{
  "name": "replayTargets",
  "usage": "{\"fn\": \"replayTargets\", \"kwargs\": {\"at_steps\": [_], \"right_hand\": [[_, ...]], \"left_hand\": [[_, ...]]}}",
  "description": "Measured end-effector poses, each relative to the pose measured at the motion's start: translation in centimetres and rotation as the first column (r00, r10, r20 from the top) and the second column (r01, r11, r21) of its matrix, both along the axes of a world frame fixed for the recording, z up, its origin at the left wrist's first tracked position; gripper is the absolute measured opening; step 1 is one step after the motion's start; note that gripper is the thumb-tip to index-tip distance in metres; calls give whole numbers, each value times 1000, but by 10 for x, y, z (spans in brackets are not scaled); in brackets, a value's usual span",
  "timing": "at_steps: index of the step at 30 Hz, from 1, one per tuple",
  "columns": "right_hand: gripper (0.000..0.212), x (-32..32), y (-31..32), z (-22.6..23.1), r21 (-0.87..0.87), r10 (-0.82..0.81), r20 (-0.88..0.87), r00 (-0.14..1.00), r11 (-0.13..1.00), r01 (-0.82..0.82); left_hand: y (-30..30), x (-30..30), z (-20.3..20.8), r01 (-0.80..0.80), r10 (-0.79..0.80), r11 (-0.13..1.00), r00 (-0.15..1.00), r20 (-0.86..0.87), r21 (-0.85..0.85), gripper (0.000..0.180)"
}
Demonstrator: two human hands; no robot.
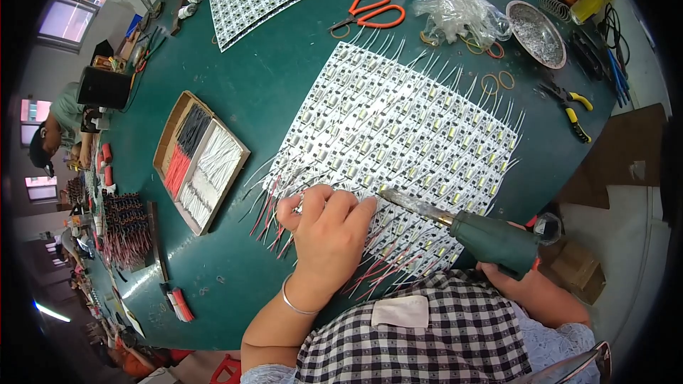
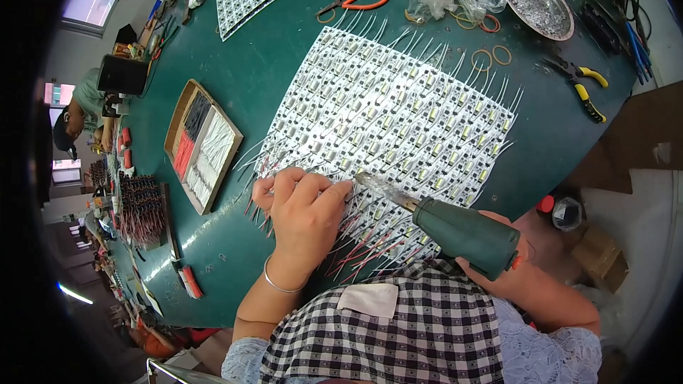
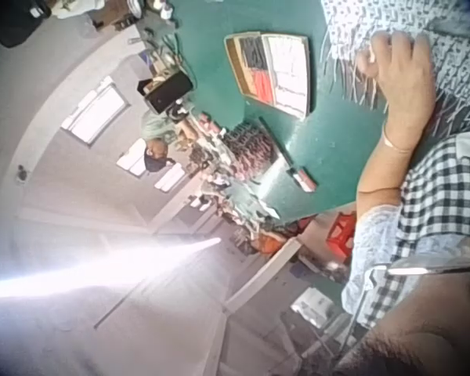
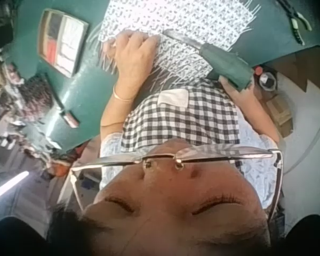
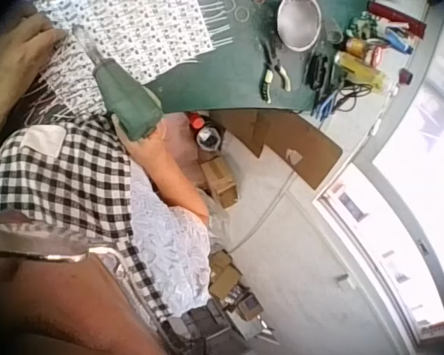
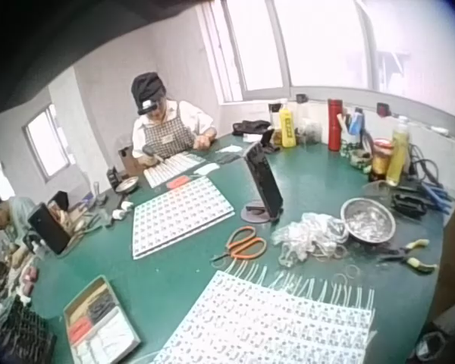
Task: The person solders wires onto a circuit board panel using a soldering iron, repeatedly picking up wires from a box and attaching them to the board.
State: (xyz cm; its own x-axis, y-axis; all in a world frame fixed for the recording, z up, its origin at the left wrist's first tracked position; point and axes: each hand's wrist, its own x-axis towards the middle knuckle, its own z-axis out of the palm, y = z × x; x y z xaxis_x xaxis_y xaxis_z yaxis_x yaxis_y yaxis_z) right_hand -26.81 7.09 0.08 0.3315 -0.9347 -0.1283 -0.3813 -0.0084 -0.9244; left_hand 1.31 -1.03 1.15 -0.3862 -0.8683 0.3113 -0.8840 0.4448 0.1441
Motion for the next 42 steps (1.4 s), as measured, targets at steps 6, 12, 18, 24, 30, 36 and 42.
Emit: {"fn": "replayTargets", "kwargs": {"at_steps": [6, 12, 18, 24, 30, 36, 42], "right_hand": [[56, 2, 5, -6, -8, -30, 18, 999, 1000, 30], [56, 7, -10, 12, -168, 66, -160, 985, 981, -93], [41, 7, -15, 13, -157, 91, -111, 990, 982, -108], [41, 0, -5, 4, -85, -28, 98, 995, 996, 36], [42, -3, 4, 1, 62, -133, 250, 959, 991, 121], [46, -7, 1, 3, 61, -168, 302, 939, 986, 157], [47, -4, -3, 6, 51, -176, 340, 924, 984, 169]], "left_hand": [[0, -3, 2, -6, 6, 1000, 1000, 15, 7, 20], [-2, -5, 4, -8, 7, 1000, 999, 50, 18, 12], [-4, -5, 9, -5, 2, 999, 996, 84, 37, 16], [-4, -5, 10, 0, -5, 999, 995, 105, 46, 17], [-1, -1, 6, -18, 16, 999, 999, 48, 43, 17], [8, 11, 19, -120, 113, 991, 989, -95, -66, 23], [14, -22, 20, 80, -74, 996, 984, -160, 29, 17]]}}
